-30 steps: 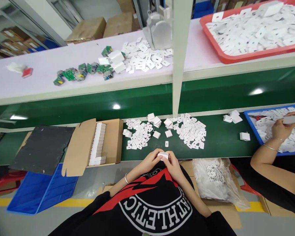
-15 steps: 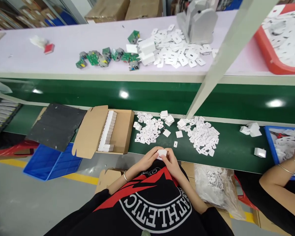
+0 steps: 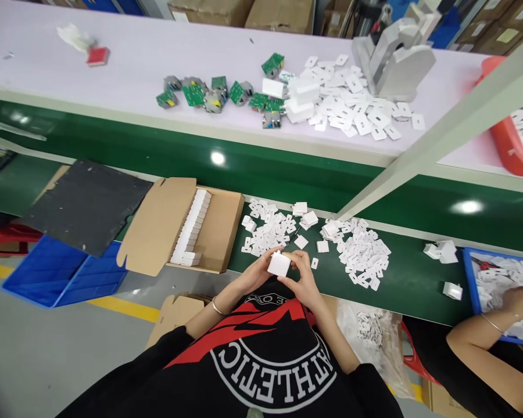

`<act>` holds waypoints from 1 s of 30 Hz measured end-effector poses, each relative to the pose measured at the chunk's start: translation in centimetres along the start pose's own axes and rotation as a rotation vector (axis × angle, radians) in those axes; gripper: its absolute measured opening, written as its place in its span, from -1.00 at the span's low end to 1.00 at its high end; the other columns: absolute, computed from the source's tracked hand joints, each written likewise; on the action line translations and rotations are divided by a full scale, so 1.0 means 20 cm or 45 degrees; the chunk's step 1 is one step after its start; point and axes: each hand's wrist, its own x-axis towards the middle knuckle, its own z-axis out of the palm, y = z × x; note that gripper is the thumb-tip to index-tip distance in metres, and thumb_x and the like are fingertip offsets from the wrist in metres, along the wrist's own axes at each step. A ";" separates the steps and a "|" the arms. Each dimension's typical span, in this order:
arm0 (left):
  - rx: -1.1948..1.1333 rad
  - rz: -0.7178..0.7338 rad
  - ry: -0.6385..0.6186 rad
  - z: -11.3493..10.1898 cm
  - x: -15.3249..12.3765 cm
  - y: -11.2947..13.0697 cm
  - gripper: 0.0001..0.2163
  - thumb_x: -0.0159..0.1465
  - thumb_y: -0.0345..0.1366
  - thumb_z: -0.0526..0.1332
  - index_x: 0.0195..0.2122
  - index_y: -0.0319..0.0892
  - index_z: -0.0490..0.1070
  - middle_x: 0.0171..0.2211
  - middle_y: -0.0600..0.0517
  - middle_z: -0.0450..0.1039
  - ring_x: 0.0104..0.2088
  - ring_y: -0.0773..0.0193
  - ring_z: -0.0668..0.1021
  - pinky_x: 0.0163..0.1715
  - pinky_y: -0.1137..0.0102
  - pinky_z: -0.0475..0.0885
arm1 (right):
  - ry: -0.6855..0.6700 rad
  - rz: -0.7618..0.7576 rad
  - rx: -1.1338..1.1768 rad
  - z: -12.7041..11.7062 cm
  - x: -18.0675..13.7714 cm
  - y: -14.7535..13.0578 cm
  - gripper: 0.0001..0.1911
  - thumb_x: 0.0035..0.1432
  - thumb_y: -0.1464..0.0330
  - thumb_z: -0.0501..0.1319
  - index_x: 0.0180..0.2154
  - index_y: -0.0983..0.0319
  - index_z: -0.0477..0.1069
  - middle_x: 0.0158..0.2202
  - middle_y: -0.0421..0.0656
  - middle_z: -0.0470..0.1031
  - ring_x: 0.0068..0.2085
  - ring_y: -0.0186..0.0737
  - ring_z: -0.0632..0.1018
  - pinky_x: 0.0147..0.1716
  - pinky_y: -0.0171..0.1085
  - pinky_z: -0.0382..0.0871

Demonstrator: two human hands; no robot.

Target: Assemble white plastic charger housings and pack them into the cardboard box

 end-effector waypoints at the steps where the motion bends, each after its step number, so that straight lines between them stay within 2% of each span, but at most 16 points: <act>1: 0.003 0.026 0.018 -0.01 0.01 0.01 -0.39 0.48 0.21 -0.05 0.33 -0.09 0.33 0.20 -0.20 0.49 0.13 0.00 0.57 0.10 0.13 0.51 | 0.001 -0.010 -0.018 0.02 0.02 -0.01 -0.44 0.22 0.05 0.38 0.19 0.08 0.45 0.08 -0.02 0.33 0.10 0.05 0.43 0.04 -0.02 0.45; 3: 0.067 0.051 0.062 -0.05 0.02 0.03 -0.38 0.48 0.21 -0.08 0.30 -0.11 0.35 0.16 -0.19 0.51 0.09 0.03 0.57 0.07 0.15 0.51 | 0.012 -0.032 -0.048 0.05 0.06 -0.02 -0.45 0.24 0.07 0.37 0.20 0.09 0.44 0.07 -0.03 0.34 0.04 0.01 0.45 0.01 -0.05 0.46; 6: 0.314 0.090 0.190 -0.12 0.01 0.07 -0.43 0.50 0.15 -0.09 0.26 -0.14 0.35 -0.02 -0.11 0.54 -0.12 0.14 0.56 -0.04 0.20 0.50 | 0.021 -0.057 -0.110 0.10 0.11 -0.03 -0.46 0.28 0.10 0.34 0.22 0.11 0.41 0.04 -0.04 0.41 -0.07 -0.05 0.48 -0.06 -0.08 0.46; 9: 0.562 0.152 0.294 -0.14 -0.02 0.11 -0.51 0.43 0.03 0.16 0.27 -0.13 0.30 -0.04 -0.05 0.48 -0.30 0.26 0.49 -0.16 0.27 0.49 | -0.032 -0.057 -0.249 0.14 0.16 -0.04 -0.49 0.34 0.14 0.28 0.25 0.11 0.38 -0.03 -0.05 0.49 -0.19 -0.09 0.50 -0.12 -0.10 0.47; 12: 0.650 0.147 0.344 -0.15 -0.01 0.13 -0.43 0.30 -0.11 0.36 0.28 -0.14 0.27 0.01 -0.07 0.46 -0.27 0.26 0.51 -0.15 0.27 0.49 | -0.116 -0.074 -0.421 0.21 0.22 -0.05 -0.55 0.37 0.19 0.21 0.23 0.11 0.43 -0.12 -0.06 0.50 -0.31 -0.12 0.49 -0.23 -0.12 0.48; 15: 0.540 0.144 0.381 -0.22 0.02 0.14 -0.42 0.28 -0.15 0.39 0.27 -0.17 0.28 0.00 -0.10 0.47 -0.20 0.22 0.53 -0.11 0.26 0.50 | -0.106 -0.084 -0.438 0.28 0.30 -0.06 -0.57 0.34 0.20 0.22 0.18 0.15 0.47 -0.16 -0.05 0.49 -0.36 -0.14 0.48 -0.28 -0.13 0.47; 17: 0.353 0.167 0.283 -0.29 0.03 0.17 -0.43 0.31 -0.09 0.37 0.27 -0.17 0.30 -0.02 -0.09 0.46 -0.24 0.25 0.54 -0.15 0.28 0.51 | -0.051 -0.037 -0.282 0.32 0.34 -0.09 -0.54 0.30 0.17 0.28 0.17 0.16 0.45 -0.15 -0.06 0.52 -0.36 -0.16 0.49 -0.29 -0.15 0.48; 20: 0.151 0.292 0.061 -0.40 -0.03 0.25 -0.42 0.34 0.01 0.34 0.29 -0.14 0.33 -0.10 -0.05 0.44 -0.31 0.31 0.54 -0.22 0.33 0.51 | 0.019 0.087 0.180 0.35 0.37 -0.16 -0.46 0.28 0.08 0.32 0.19 0.15 0.38 -0.15 -0.08 0.55 -0.39 -0.21 0.47 -0.40 -0.22 0.43; 23: 0.287 0.491 0.024 -0.43 -0.14 0.37 -0.47 0.36 -0.03 0.35 0.29 -0.09 0.38 -0.14 -0.02 0.43 -0.29 0.31 0.52 -0.16 0.32 0.50 | 0.005 0.122 0.485 0.36 0.35 -0.27 -0.47 0.27 0.02 0.32 0.16 0.12 0.38 -0.17 -0.12 0.55 -0.41 -0.25 0.45 -0.46 -0.26 0.39; 26: 0.533 0.704 0.133 -0.40 -0.22 0.47 -0.58 0.36 -0.08 0.36 0.21 -0.03 0.48 -0.08 -0.03 0.39 -0.23 0.29 0.51 -0.05 0.26 0.52 | -0.018 0.064 0.521 0.36 0.33 -0.38 -0.44 0.24 -0.04 0.34 0.14 0.10 0.42 -0.06 -0.07 0.54 -0.23 -0.12 0.54 -0.37 -0.22 0.49; 28: 0.573 0.790 0.163 -0.38 -0.24 0.51 -0.56 0.37 -0.08 0.35 0.24 0.00 0.45 0.00 -0.06 0.35 -0.22 0.29 0.51 -0.04 0.25 0.53 | -0.011 -0.013 0.495 0.37 0.33 -0.44 -0.44 0.23 -0.07 0.34 0.12 0.09 0.45 0.00 -0.06 0.51 -0.05 -0.03 0.55 -0.16 -0.14 0.54; 30: 0.535 0.820 0.156 -0.36 -0.25 0.52 -0.50 0.38 -0.07 0.34 0.32 0.03 0.36 0.08 -0.09 0.30 -0.22 0.31 0.51 -0.06 0.26 0.55 | 0.022 -0.105 0.449 0.37 0.32 -0.50 -0.45 0.24 -0.08 0.34 0.11 0.08 0.47 0.03 -0.06 0.46 0.06 0.00 0.52 0.03 -0.07 0.50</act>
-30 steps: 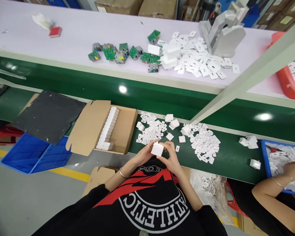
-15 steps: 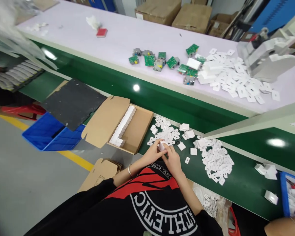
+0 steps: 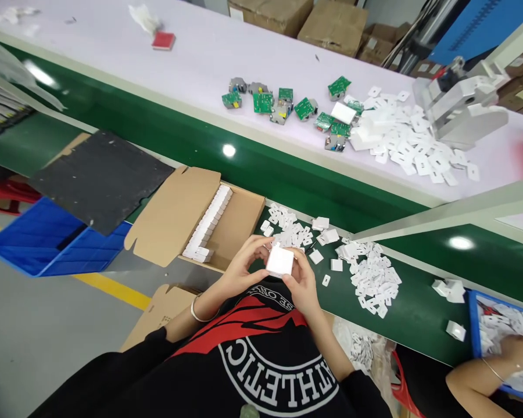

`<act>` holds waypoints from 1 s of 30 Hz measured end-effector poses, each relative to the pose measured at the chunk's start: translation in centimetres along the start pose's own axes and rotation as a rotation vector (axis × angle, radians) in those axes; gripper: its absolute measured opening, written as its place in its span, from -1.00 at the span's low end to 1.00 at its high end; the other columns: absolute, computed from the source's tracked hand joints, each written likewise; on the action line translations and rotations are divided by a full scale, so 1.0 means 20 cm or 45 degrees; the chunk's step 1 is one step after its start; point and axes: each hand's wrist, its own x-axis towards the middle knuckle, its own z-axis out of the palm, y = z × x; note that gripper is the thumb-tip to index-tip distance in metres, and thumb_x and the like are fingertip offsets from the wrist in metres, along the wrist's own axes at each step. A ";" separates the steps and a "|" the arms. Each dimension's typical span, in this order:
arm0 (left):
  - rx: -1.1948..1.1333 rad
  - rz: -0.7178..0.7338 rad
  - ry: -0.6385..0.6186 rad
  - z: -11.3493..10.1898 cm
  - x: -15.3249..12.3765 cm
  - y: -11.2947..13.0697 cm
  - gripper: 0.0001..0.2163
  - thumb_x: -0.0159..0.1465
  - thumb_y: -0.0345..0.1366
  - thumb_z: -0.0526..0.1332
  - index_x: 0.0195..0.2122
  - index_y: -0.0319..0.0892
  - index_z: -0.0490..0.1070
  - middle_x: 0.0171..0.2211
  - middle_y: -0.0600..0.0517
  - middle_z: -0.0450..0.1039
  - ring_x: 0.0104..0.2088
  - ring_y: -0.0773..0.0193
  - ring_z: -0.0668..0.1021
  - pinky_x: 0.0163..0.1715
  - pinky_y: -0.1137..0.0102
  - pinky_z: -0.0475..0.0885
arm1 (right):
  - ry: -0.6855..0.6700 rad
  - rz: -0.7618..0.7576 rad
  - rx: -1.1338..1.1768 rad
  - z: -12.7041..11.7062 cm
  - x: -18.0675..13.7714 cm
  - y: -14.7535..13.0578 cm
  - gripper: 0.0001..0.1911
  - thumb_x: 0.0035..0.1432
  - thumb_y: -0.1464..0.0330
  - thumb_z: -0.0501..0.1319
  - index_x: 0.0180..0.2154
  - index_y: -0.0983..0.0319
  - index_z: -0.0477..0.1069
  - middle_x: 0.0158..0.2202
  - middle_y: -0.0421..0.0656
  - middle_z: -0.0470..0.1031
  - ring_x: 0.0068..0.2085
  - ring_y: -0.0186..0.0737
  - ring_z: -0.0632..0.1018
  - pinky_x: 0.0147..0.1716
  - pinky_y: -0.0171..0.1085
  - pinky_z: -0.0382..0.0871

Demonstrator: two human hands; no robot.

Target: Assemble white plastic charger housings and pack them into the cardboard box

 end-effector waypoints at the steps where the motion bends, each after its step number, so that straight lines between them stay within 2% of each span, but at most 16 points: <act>1: -0.017 0.008 0.002 0.00 0.00 0.01 -0.47 0.37 -0.07 0.34 0.33 0.03 0.33 0.10 -0.10 0.29 -0.21 0.30 0.52 -0.07 0.27 0.56 | 0.005 -0.043 -0.027 0.01 0.00 -0.02 -0.46 0.24 -0.08 0.34 0.11 0.08 0.49 0.04 -0.07 0.44 0.08 0.01 0.50 0.08 -0.06 0.48; 7: -0.087 0.076 0.058 0.04 0.01 0.05 -0.53 0.33 -0.03 0.35 0.21 -0.07 0.43 0.08 -0.13 0.31 -0.02 0.14 0.54 -0.02 0.24 0.57 | -0.007 -0.163 -0.170 0.02 -0.01 -0.11 -0.52 0.28 -0.03 0.32 0.11 0.06 0.49 0.00 -0.06 0.40 0.03 -0.02 0.49 -0.03 -0.12 0.50; 11: -0.179 0.088 0.095 0.07 0.02 0.06 -0.54 0.34 0.01 0.34 0.18 -0.09 0.44 0.02 -0.11 0.34 -0.05 0.15 0.53 -0.06 0.27 0.56 | 0.023 -0.197 -0.272 0.03 -0.03 -0.14 -0.50 0.24 -0.01 0.37 0.11 0.06 0.48 -0.01 -0.07 0.40 0.01 -0.01 0.48 -0.07 -0.11 0.50; 15: -0.165 0.085 0.105 0.10 0.00 0.05 -0.52 0.33 0.03 0.35 0.17 -0.10 0.44 0.01 -0.12 0.35 -0.08 0.16 0.51 -0.10 0.27 0.53 | 0.077 -0.236 -0.377 0.04 -0.03 -0.16 -0.60 0.25 0.08 0.37 0.04 0.10 0.50 -0.07 -0.07 0.44 -0.04 -0.02 0.50 -0.12 -0.10 0.49; 19: -0.221 0.063 0.114 0.13 0.01 0.03 -0.55 0.36 0.05 0.30 0.14 -0.12 0.44 -0.01 -0.11 0.35 -0.10 0.16 0.49 -0.10 0.27 0.52 | 0.186 -0.287 -0.435 0.06 -0.03 -0.16 -0.67 0.21 0.16 0.37 -0.04 0.13 0.50 -0.15 -0.10 0.44 -0.16 -0.06 0.50 -0.23 -0.14 0.46; 22: -0.310 0.024 0.109 0.15 0.02 0.02 -0.60 0.42 0.00 0.25 0.16 -0.10 0.42 0.01 -0.09 0.31 -0.08 0.19 0.50 -0.06 0.28 0.52 | 0.284 -0.246 -0.396 0.08 -0.01 -0.13 -0.72 0.22 0.18 0.35 -0.08 0.15 0.50 -0.18 -0.12 0.43 -0.19 -0.10 0.49 -0.26 -0.17 0.44; 25: -0.270 0.026 0.075 0.15 0.03 0.02 -0.57 0.42 0.00 0.25 0.22 -0.05 0.36 0.05 -0.09 0.27 -0.02 0.16 0.49 0.04 0.22 0.52 | 0.275 -0.188 -0.242 0.09 0.00 -0.12 -0.71 0.28 0.12 0.30 -0.07 0.15 0.51 -0.18 -0.14 0.42 -0.21 -0.13 0.48 -0.26 -0.19 0.43; 30: -0.006 0.162 0.054 0.09 0.03 0.09 -0.48 0.35 0.01 0.32 0.27 -0.02 0.32 0.05 -0.11 0.26 0.07 0.05 0.42 0.11 0.08 0.48 | 0.164 -0.213 -0.166 0.09 0.01 -0.18 -0.51 0.29 -0.09 0.25 -0.02 0.14 0.51 -0.15 -0.11 0.42 -0.17 -0.09 0.48 -0.22 -0.16 0.44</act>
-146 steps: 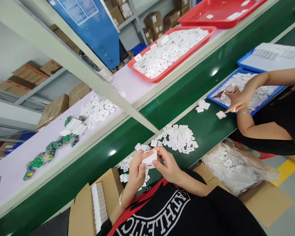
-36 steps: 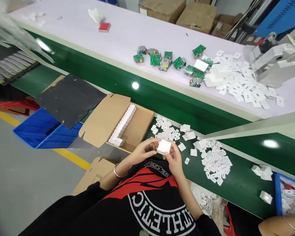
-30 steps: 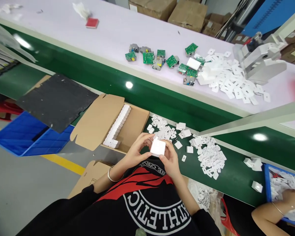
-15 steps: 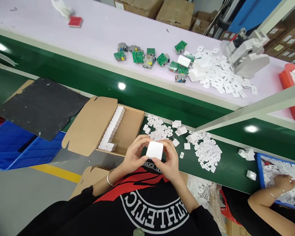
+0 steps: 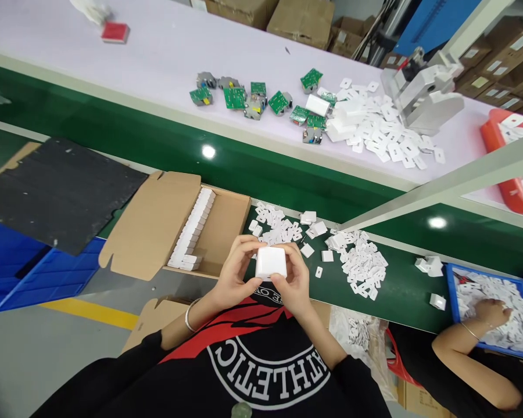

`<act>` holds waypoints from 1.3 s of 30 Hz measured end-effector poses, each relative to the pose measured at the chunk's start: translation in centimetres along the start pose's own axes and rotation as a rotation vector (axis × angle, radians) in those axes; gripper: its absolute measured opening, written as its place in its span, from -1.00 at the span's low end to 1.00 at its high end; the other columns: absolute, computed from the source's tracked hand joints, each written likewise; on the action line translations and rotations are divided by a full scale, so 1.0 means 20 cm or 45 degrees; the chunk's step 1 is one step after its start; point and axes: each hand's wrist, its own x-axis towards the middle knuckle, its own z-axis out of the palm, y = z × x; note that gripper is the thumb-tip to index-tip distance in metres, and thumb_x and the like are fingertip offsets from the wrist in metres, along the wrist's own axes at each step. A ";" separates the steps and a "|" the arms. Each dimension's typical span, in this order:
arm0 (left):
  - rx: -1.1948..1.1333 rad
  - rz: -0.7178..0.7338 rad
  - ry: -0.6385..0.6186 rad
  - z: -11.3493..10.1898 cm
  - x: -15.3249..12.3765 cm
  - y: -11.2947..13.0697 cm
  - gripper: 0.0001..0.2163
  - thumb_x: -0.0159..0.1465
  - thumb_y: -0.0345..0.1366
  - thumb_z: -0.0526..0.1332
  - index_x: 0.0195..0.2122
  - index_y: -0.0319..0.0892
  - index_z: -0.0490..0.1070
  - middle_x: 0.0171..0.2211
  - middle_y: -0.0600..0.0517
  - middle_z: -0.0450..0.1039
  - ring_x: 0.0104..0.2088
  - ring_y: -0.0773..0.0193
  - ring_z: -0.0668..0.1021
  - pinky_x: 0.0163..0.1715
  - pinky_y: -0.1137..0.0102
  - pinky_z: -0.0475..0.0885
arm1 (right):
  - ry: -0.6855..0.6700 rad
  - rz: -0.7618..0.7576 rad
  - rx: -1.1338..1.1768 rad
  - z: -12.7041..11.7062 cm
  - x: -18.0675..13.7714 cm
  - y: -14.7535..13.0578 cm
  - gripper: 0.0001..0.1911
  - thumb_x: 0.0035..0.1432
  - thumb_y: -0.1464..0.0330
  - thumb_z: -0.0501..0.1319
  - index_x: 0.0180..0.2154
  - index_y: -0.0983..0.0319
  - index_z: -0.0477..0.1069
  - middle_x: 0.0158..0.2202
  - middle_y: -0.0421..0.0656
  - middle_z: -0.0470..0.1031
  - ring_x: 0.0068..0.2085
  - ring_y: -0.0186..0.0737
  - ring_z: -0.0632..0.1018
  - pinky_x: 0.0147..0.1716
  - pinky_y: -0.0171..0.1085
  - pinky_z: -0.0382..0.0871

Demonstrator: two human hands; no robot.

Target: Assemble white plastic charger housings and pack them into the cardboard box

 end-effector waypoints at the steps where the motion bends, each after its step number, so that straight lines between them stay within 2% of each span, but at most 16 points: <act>1: 0.038 0.013 -0.002 -0.01 0.00 0.02 -0.49 0.35 -0.01 0.32 0.26 -0.02 0.33 0.04 -0.11 0.26 0.07 0.04 0.42 0.12 0.07 0.47 | -0.021 -0.012 -0.024 -0.01 0.00 -0.01 -0.47 0.27 -0.13 0.26 0.00 0.14 0.50 -0.13 -0.10 0.43 -0.15 -0.07 0.48 -0.20 -0.14 0.45; 6: 0.053 0.020 -0.030 -0.01 0.01 0.06 -0.48 0.37 -0.01 0.29 0.30 -0.02 0.33 0.04 -0.11 0.27 0.04 0.07 0.43 0.08 0.11 0.50 | -0.046 -0.038 -0.166 -0.04 -0.01 -0.05 -0.41 0.19 -0.14 0.31 0.04 0.13 0.47 -0.10 -0.06 0.43 -0.11 -0.02 0.48 -0.18 -0.09 0.48; 9: -0.117 -0.015 -0.026 0.00 0.01 0.05 -0.49 0.37 0.05 0.29 0.27 -0.03 0.38 0.04 -0.11 0.29 0.00 0.09 0.47 0.00 0.19 0.55 | -0.032 -0.061 -0.241 -0.05 -0.02 -0.06 -0.44 0.19 -0.12 0.33 0.05 0.11 0.48 -0.09 -0.05 0.43 -0.11 0.00 0.49 -0.20 -0.08 0.49; 12: -0.297 -0.046 0.045 0.02 0.02 0.04 -0.50 0.36 0.12 0.28 0.20 -0.06 0.45 -0.01 -0.10 0.32 -0.06 0.13 0.51 -0.04 0.23 0.56 | -0.101 -0.095 -0.264 -0.07 -0.02 -0.06 -0.41 0.23 -0.14 0.28 0.11 0.10 0.47 -0.07 -0.03 0.44 -0.07 0.03 0.49 -0.19 -0.06 0.50; 14: -0.358 -0.073 0.100 0.03 0.03 0.03 -0.50 0.36 0.14 0.27 0.16 -0.09 0.48 -0.03 -0.09 0.33 -0.10 0.16 0.53 -0.07 0.25 0.57 | -0.132 -0.104 -0.274 -0.08 -0.03 -0.06 -0.45 0.30 -0.09 0.22 0.13 0.11 0.47 -0.07 -0.03 0.45 -0.08 0.01 0.49 -0.19 -0.06 0.49; 17: -0.380 -0.098 0.133 0.06 0.03 0.02 -0.53 0.36 0.11 0.29 0.13 -0.11 0.50 -0.06 -0.07 0.34 -0.12 0.18 0.54 -0.09 0.28 0.57 | -0.063 -0.107 -0.290 -0.08 -0.03 -0.05 -0.58 0.35 0.01 0.20 0.06 0.13 0.51 -0.14 -0.07 0.46 -0.15 -0.04 0.50 -0.22 -0.10 0.46; 21: -0.391 -0.115 0.139 0.10 0.02 0.00 -0.59 0.37 0.04 0.31 0.11 -0.11 0.49 -0.08 -0.05 0.35 -0.12 0.20 0.55 -0.09 0.31 0.56 | 0.046 -0.081 -0.247 -0.06 -0.03 -0.02 -0.64 0.32 0.06 0.23 -0.04 0.15 0.53 -0.20 -0.10 0.44 -0.20 -0.08 0.50 -0.25 -0.14 0.44; 25: -0.371 -0.180 0.121 0.10 0.02 -0.04 -0.63 0.41 -0.02 0.28 0.14 -0.09 0.45 -0.08 -0.04 0.37 -0.13 0.22 0.55 -0.11 0.33 0.55 | 0.116 0.023 -0.166 -0.05 -0.02 0.00 -0.72 0.34 0.12 0.22 -0.12 0.17 0.53 -0.25 -0.15 0.46 -0.24 -0.14 0.52 -0.25 -0.18 0.45; 30: -0.186 -0.208 0.089 0.08 0.01 -0.06 -0.66 0.44 -0.04 0.24 0.15 -0.07 0.47 -0.10 -0.05 0.38 -0.13 0.21 0.52 -0.11 0.30 0.55 | 0.082 0.180 -0.144 -0.05 -0.01 0.03 -0.72 0.39 0.14 0.18 -0.12 0.18 0.54 -0.21 -0.14 0.52 -0.20 -0.15 0.56 -0.18 -0.18 0.51; 35: -0.161 -0.211 0.066 0.06 -0.02 -0.13 -0.68 0.45 -0.07 0.23 0.13 -0.07 0.51 -0.03 -0.08 0.39 -0.04 0.16 0.53 -0.04 0.24 0.56 | -0.021 0.215 -0.129 -0.09 -0.01 0.11 -0.67 0.24 0.15 0.37 -0.02 0.16 0.55 -0.18 -0.15 0.49 -0.18 -0.16 0.58 -0.16 -0.18 0.56; 39: -0.199 -0.289 -0.116 0.00 -0.05 -0.21 -0.62 0.46 -0.08 0.21 0.24 -0.05 0.43 0.12 -0.14 0.40 0.02 0.14 0.56 0.05 0.19 0.55 | -0.049 0.112 -0.335 -0.14 -0.04 0.17 -0.62 0.23 0.22 0.39 0.07 0.12 0.52 -0.13 -0.13 0.46 -0.12 -0.11 0.56 -0.11 -0.12 0.58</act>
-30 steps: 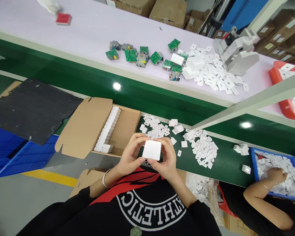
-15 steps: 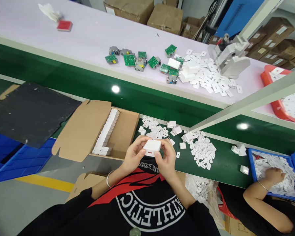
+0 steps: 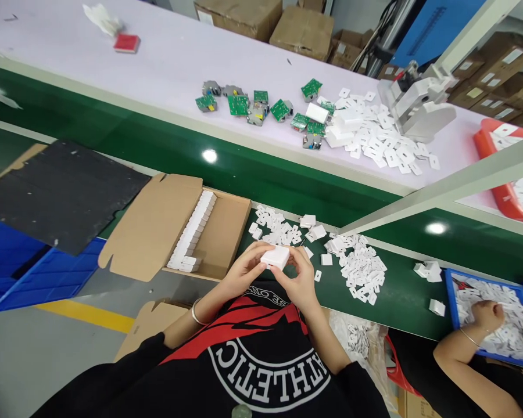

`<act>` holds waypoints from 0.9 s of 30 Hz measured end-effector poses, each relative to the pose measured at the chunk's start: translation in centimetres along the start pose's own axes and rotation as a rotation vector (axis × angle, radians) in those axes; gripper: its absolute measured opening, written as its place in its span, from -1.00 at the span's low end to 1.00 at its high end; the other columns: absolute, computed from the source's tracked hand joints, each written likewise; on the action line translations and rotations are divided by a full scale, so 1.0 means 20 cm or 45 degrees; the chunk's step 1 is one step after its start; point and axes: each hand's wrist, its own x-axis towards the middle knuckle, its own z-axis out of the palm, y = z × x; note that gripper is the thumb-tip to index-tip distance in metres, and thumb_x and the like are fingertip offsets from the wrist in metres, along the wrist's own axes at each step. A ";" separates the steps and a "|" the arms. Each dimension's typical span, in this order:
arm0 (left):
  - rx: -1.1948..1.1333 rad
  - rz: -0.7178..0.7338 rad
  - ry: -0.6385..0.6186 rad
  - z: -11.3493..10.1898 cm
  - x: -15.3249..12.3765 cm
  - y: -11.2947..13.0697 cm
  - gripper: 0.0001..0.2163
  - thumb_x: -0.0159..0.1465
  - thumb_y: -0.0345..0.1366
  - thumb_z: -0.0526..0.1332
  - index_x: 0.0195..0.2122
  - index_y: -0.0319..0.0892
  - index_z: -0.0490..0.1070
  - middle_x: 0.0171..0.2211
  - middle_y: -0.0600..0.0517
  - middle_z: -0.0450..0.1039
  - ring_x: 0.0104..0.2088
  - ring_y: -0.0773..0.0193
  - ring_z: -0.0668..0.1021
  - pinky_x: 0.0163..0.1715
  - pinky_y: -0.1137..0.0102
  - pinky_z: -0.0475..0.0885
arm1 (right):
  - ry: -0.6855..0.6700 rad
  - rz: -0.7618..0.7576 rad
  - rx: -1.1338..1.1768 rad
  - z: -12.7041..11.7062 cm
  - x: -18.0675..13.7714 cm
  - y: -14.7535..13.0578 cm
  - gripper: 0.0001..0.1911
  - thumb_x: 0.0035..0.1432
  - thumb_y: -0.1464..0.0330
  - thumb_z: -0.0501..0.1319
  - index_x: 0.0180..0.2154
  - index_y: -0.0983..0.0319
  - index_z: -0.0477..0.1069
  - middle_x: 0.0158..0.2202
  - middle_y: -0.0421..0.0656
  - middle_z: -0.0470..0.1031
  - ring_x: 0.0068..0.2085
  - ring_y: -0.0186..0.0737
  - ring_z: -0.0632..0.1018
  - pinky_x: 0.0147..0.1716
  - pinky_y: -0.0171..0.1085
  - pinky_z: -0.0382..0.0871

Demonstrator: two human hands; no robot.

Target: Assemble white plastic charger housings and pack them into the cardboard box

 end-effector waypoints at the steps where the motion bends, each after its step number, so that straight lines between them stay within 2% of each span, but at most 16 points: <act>1: 0.018 -0.040 -0.047 -0.02 0.00 -0.01 -0.59 0.47 -0.09 0.20 0.30 -0.04 0.37 0.17 -0.16 0.40 0.02 0.14 0.57 0.07 0.17 0.53 | -0.003 -0.045 -0.095 0.00 -0.01 0.02 -0.57 0.23 0.25 0.39 0.12 0.10 0.50 -0.10 -0.12 0.44 -0.08 -0.09 0.55 -0.07 -0.09 0.57; 4: 0.177 -0.146 -0.087 -0.06 -0.01 -0.02 -0.45 0.44 -0.11 0.23 0.42 -0.07 0.19 0.24 -0.21 0.41 0.02 0.11 0.58 0.06 0.16 0.53 | -0.063 -0.200 -0.331 0.03 -0.02 0.10 -0.50 0.27 0.33 0.36 0.23 0.06 0.44 0.00 -0.06 0.37 0.03 -0.03 0.52 0.03 -0.01 0.55; 7: 0.445 -0.242 -0.002 -0.06 -0.01 -0.03 -0.44 0.35 -0.13 0.31 0.33 -0.12 0.27 0.22 -0.19 0.45 0.01 0.07 0.59 0.01 0.17 0.54 | -0.184 -0.318 -0.416 0.09 -0.02 0.19 -0.53 0.33 0.44 0.22 0.24 0.05 0.43 0.09 -0.02 0.31 0.00 -0.07 0.55 0.03 0.00 0.56; 10: 0.630 -0.374 0.098 -0.08 -0.01 -0.11 -0.52 0.29 -0.18 0.35 0.20 -0.14 0.33 0.06 -0.11 0.55 -0.16 0.15 0.63 -0.06 0.23 0.55 | -0.380 -0.256 -0.457 0.15 -0.01 0.25 -0.39 0.32 0.47 0.17 0.36 0.03 0.28 0.18 0.02 0.28 0.01 -0.06 0.57 0.02 0.01 0.58; 13: 0.839 -0.535 0.301 -0.24 -0.03 -0.24 -0.57 0.29 -0.21 0.33 0.13 -0.20 0.32 -0.04 -0.11 0.55 -0.16 0.12 0.64 -0.10 0.28 0.54 | -0.485 -0.102 -0.468 0.15 -0.01 0.30 -0.28 0.35 0.40 0.18 0.46 0.04 0.07 0.22 0.05 0.26 0.04 -0.03 0.58 0.03 0.03 0.59; 15: 1.123 -0.742 0.465 -0.40 -0.05 -0.30 -0.58 0.31 -0.19 0.30 0.14 -0.22 0.33 0.01 -0.17 0.54 -0.07 0.05 0.65 -0.09 0.28 0.52 | -0.451 -0.009 -0.458 0.13 -0.02 0.37 -0.32 0.38 0.35 0.16 0.45 0.07 0.07 0.21 0.06 0.27 0.01 -0.05 0.59 0.04 0.05 0.58; 17: 1.419 -0.981 0.543 -0.55 -0.08 -0.33 -0.57 0.33 -0.18 0.27 0.18 -0.20 0.33 0.08 -0.20 0.53 -0.02 0.00 0.64 -0.09 0.29 0.50 | -0.379 0.083 -0.454 0.09 -0.07 0.46 -0.38 0.38 0.33 0.15 0.41 0.12 0.13 0.18 0.06 0.29 -0.03 -0.07 0.60 0.06 0.07 0.57; 20: 1.541 -1.027 0.449 -0.71 -0.18 -0.36 -0.58 0.33 -0.25 0.20 0.18 -0.29 0.36 0.05 -0.32 0.55 0.01 -0.13 0.63 -0.09 0.22 0.48 | -0.316 0.293 -0.471 0.03 -0.20 0.60 -0.44 0.34 0.38 0.17 0.34 0.16 0.22 0.17 0.06 0.32 -0.07 -0.11 0.60 0.08 0.08 0.54; 22: 1.717 -1.010 0.303 -0.79 -0.27 -0.41 -0.60 0.32 -0.20 0.15 0.11 -0.30 0.42 0.00 -0.34 0.58 0.01 -0.18 0.61 -0.08 0.17 0.46 | -0.286 0.470 -0.484 -0.01 -0.30 0.69 -0.46 0.30 0.42 0.21 0.29 0.18 0.30 0.17 0.05 0.35 -0.11 -0.15 0.61 0.07 0.03 0.53; 25: 2.030 -0.980 0.103 -0.91 -0.40 -0.54 -0.62 0.30 -0.05 0.03 -0.04 -0.13 0.48 0.05 -0.24 0.61 0.12 -0.30 0.54 -0.07 0.04 0.43 | -0.138 0.666 -0.494 -0.07 -0.45 0.82 -0.51 0.21 0.47 0.31 0.18 0.21 0.43 0.08 0.00 0.44 -0.22 -0.22 0.61 0.01 -0.09 0.55; 27: 2.138 -0.973 0.011 -0.96 -0.46 -0.60 -0.66 0.24 0.00 -0.02 -0.13 0.08 0.46 0.00 -0.02 0.62 0.14 -0.31 0.53 -0.10 -0.03 0.42 | -0.043 0.782 -0.484 -0.11 -0.55 0.90 -0.54 0.18 0.48 0.35 0.12 0.22 0.47 0.04 -0.03 0.47 -0.28 -0.26 0.60 -0.07 -0.15 0.55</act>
